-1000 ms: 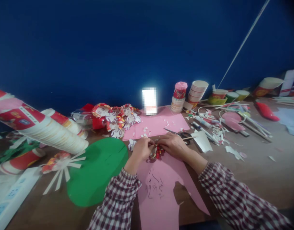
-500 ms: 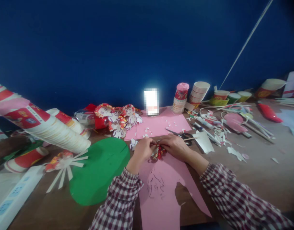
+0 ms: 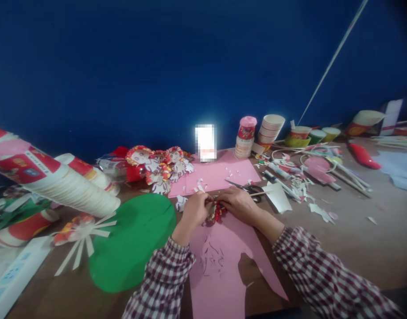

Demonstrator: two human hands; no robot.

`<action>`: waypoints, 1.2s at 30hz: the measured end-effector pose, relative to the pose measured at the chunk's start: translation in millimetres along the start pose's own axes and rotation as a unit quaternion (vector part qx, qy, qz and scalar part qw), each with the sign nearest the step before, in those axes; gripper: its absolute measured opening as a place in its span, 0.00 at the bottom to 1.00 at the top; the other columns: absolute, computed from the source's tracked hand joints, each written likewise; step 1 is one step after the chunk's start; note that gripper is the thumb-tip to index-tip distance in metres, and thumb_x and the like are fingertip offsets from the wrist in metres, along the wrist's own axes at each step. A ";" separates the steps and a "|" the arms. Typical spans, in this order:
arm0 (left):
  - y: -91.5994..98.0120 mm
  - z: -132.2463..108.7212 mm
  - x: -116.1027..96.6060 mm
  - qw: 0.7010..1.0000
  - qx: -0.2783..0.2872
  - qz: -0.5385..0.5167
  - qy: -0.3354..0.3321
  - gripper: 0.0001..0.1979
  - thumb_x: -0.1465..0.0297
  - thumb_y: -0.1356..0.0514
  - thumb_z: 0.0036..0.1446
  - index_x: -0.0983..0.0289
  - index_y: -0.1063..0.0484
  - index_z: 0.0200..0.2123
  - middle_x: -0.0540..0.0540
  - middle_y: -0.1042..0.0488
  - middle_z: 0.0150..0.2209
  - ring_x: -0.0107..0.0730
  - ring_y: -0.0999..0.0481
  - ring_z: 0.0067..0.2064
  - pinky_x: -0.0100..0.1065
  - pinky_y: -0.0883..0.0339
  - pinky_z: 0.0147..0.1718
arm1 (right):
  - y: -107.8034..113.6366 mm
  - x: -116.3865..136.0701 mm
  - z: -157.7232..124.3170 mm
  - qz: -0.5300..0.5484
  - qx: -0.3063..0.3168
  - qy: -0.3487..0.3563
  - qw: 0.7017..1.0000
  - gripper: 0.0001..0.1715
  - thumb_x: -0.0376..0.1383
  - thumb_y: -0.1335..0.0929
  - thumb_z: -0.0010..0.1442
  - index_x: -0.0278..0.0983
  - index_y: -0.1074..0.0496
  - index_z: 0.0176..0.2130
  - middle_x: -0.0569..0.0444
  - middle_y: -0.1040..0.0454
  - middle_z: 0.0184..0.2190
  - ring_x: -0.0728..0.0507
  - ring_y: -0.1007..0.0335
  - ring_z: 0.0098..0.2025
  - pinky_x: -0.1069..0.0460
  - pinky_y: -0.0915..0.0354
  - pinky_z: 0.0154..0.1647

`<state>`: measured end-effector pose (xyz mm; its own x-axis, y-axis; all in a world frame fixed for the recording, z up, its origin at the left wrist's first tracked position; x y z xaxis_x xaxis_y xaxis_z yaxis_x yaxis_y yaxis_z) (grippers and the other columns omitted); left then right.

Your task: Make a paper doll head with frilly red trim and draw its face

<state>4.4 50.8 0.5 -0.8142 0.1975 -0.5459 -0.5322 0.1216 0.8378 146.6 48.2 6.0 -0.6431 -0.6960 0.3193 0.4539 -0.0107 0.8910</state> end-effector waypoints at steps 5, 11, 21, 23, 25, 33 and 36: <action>-2.0 2.1 2.7 1.000 0.013 -0.011 0.013 0.07 0.72 0.42 0.52 0.63 0.24 0.34 0.55 0.24 0.35 0.32 0.26 0.37 0.30 0.36 0.36 | -0.3 0.2 0.4 -0.009 0.010 -0.009 1.000 0.09 0.32 0.36 0.62 0.37 0.26 0.38 0.52 0.25 0.33 0.47 0.32 0.38 0.52 0.40 0.44; -3.0 3.0 4.3 0.999 0.016 -0.027 0.020 0.07 0.71 0.41 0.52 0.64 0.24 0.34 0.55 0.23 0.35 0.33 0.25 0.36 0.30 0.36 0.35 | 1.1 0.7 0.9 -0.008 0.009 -0.014 1.000 0.09 0.31 0.36 0.61 0.37 0.25 0.38 0.52 0.25 0.33 0.47 0.32 0.38 0.52 0.40 0.42; -3.3 2.8 4.2 0.999 0.021 -0.039 0.023 0.07 0.71 0.41 0.52 0.64 0.25 0.33 0.56 0.23 0.35 0.32 0.25 0.36 0.29 0.36 0.35 | -1.9 -2.4 -0.6 0.004 0.001 -0.023 1.000 0.10 0.32 0.36 0.61 0.39 0.25 0.39 0.52 0.26 0.33 0.47 0.32 0.39 0.52 0.39 0.42; -4.2 2.9 5.2 0.999 0.022 -0.045 0.022 0.07 0.70 0.42 0.52 0.64 0.24 0.34 0.56 0.23 0.34 0.32 0.25 0.36 0.30 0.36 0.34 | -2.2 -2.7 -0.7 0.005 0.001 -0.027 1.000 0.10 0.32 0.36 0.61 0.39 0.25 0.39 0.52 0.26 0.34 0.47 0.32 0.39 0.52 0.39 0.43; -4.7 2.9 6.0 0.998 0.022 -0.047 0.021 0.08 0.70 0.42 0.53 0.64 0.24 0.34 0.56 0.23 0.34 0.32 0.25 0.35 0.30 0.36 0.33 | -2.1 -2.5 -0.5 0.006 0.002 -0.030 1.000 0.10 0.32 0.36 0.61 0.39 0.25 0.39 0.52 0.26 0.34 0.47 0.32 0.39 0.52 0.39 0.43; -3.5 2.0 5.6 0.999 0.021 -0.041 0.028 0.08 0.70 0.41 0.52 0.64 0.24 0.35 0.56 0.23 0.35 0.33 0.25 0.36 0.30 0.37 0.34 | -0.5 -1.3 0.1 -0.002 -0.002 -0.026 1.000 0.09 0.32 0.35 0.61 0.39 0.25 0.38 0.53 0.25 0.33 0.47 0.32 0.38 0.52 0.39 0.42; -3.1 1.7 5.0 0.999 0.020 -0.040 0.028 0.08 0.70 0.41 0.52 0.64 0.24 0.35 0.56 0.23 0.36 0.33 0.26 0.37 0.30 0.37 0.34 | -0.2 -0.9 0.3 -0.006 -0.001 -0.025 1.000 0.09 0.32 0.36 0.61 0.39 0.25 0.38 0.53 0.25 0.33 0.47 0.32 0.38 0.52 0.39 0.42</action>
<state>2.4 53.0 -4.9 -0.7822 0.1307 -0.6092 -0.5867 0.1746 0.7907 147.0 49.1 5.6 -0.6785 -0.6588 0.3249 0.4470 -0.0193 0.8943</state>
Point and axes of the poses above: each hand's wrist, its own z-axis towards the middle knuckle, its own y-axis out of the back of the hand, x = y × z, the point moved 5 cm from there along z, towards the middle knuckle
